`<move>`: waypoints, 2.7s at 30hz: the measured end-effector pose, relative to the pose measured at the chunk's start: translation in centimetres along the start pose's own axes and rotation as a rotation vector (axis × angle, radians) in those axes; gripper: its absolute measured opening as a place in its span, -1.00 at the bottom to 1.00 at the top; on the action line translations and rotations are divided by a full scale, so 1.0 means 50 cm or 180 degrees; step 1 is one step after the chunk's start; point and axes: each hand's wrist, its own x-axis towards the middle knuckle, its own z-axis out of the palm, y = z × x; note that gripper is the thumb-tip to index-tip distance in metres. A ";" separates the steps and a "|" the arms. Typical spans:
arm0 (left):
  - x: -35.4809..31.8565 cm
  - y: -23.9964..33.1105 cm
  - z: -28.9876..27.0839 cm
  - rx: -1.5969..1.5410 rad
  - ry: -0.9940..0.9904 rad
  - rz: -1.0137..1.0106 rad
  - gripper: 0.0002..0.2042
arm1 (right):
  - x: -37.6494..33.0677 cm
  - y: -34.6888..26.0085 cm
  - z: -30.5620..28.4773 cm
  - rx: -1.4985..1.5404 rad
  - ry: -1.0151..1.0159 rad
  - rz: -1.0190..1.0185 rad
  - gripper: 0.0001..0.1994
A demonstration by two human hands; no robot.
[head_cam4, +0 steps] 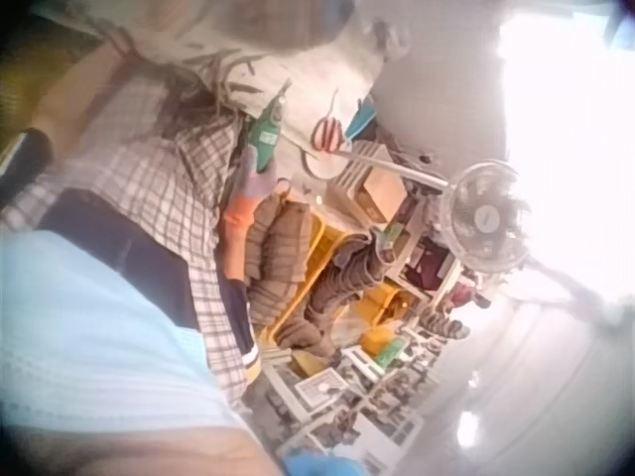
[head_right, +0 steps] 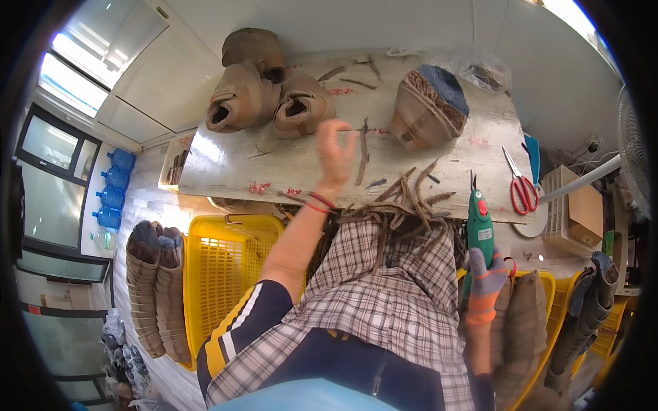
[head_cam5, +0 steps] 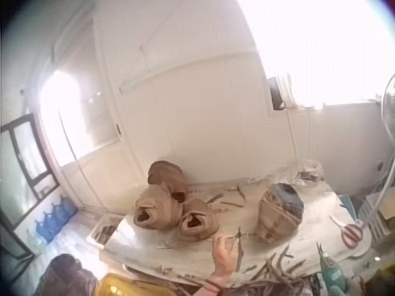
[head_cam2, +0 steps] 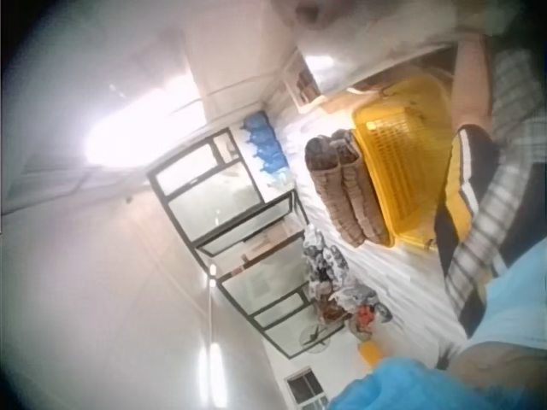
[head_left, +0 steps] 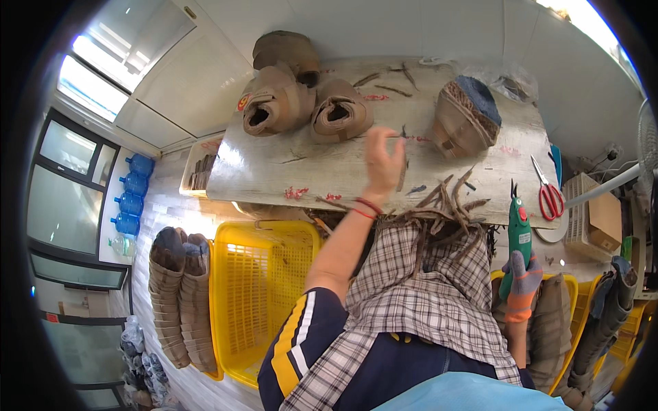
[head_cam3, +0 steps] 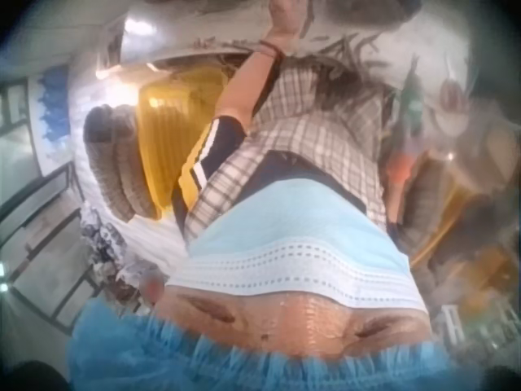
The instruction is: The person uses a green electric trimmer to cut and trim the edges of several brown slipper-like shoes. They pick up each shoe from a yellow basket, trim the edges, and place the finished shoes on a nearby table.
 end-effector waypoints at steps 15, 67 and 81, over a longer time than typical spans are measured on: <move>-0.015 0.070 0.299 -0.1957 0.0595 -0.2489 -0.77 | 0.003 0.033 -0.008 0.0499 -0.0050 0.0311 -0.74; 0.237 -0.217 -0.190 0.1104 -0.0332 0.0307 -0.87 | 0.008 0.049 0.008 0.0136 -0.0159 0.0178 -0.69; 0.199 -0.231 -0.212 -0.0390 0.0382 -0.0637 -0.94 | 0.009 0.041 0.012 0.0265 -0.0082 0.0194 -0.75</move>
